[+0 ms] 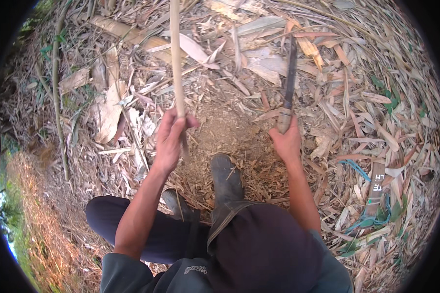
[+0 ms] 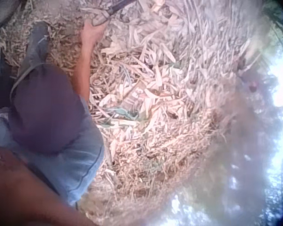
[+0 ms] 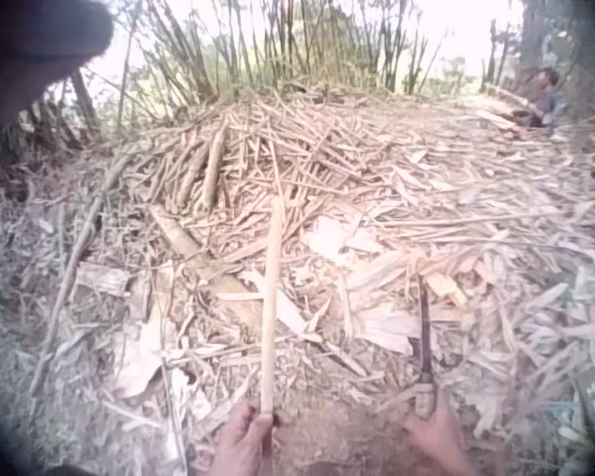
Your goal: The person sits on the ground in a bamboo grove and uses a large knife to split a bamboo stalk into thin strips. They repeatedly strike the bamboo with the knife to separate it into smaller pieces.
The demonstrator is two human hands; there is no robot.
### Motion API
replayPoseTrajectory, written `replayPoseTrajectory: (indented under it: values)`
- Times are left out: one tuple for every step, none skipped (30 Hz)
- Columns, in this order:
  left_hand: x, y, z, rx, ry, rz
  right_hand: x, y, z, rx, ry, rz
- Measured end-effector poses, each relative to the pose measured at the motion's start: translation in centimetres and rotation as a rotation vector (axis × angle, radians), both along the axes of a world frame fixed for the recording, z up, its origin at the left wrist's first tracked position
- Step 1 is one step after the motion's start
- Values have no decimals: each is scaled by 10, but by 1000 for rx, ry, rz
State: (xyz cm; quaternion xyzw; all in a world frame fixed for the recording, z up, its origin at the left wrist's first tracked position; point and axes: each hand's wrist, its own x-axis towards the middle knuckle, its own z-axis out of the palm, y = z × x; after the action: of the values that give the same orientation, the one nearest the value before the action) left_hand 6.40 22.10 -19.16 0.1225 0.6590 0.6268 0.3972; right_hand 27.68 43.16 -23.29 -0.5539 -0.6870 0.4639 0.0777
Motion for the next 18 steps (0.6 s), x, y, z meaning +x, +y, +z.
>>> replayPoseTrajectory:
  values:
    - [-3, 11, -1, 116, -42, 10, -7, -1, 13, -1, -25, -8]
    - [-6, 22, -3, 162, -57, 12, -9, -3, 14, -41, 50, -37]
    - [-6, 31, -7, 205, -76, 14, -6, -4, 15, -84, 123, -65]
    - [-7, 37, -10, 248, -95, 13, -4, -6, 17, -127, 196, -96]
    - [-7, 40, -18, 270, -80, -2, -8, -15, 26, -119, 252, -109]
    - [-2, 41, -24, 258, -55, 8, -8, -22, 32, -99, 318, -101]
    - [2, 41, -29, 245, -29, 18, -8, -29, 36, -78, 384, -92]
    - [7, 43, -32, 238, -2, 30, -10, -32, 40, -51, 450, -78]
    - [12, 42, -34, 301, -35, 91, -16, -34, 48, -32, 432, -60]
    - [17, 36, -34, 313, -44, 123, -10, -32, 48, -54, 372, -17]
    - [18, 29, -29, 327, -55, 155, -5, -29, 47, -75, 310, 27]
    - [17, 24, -23, 342, -61, 189, -3, -26, 47, -95, 254, 72]
    - [15, 18, -17, 394, -64, 220, 0, -26, 51, -71, 159, 140]
    - [14, 11, -7, 443, -65, 258, 5, -30, 49, -20, 160, 177]
    - [14, 4, 7, 484, -65, 303, 10, -36, 42, 22, 160, 220]
    - [16, -2, 21, 463, -113, 366, 16, -42, 38, 64, 160, 267]
    - [15, -7, 35, 461, -108, 394, 12, -51, 45, 86, 181, 285]
    - [15, -14, 46, 453, -103, 415, 8, -58, 49, 15, 155, 273]
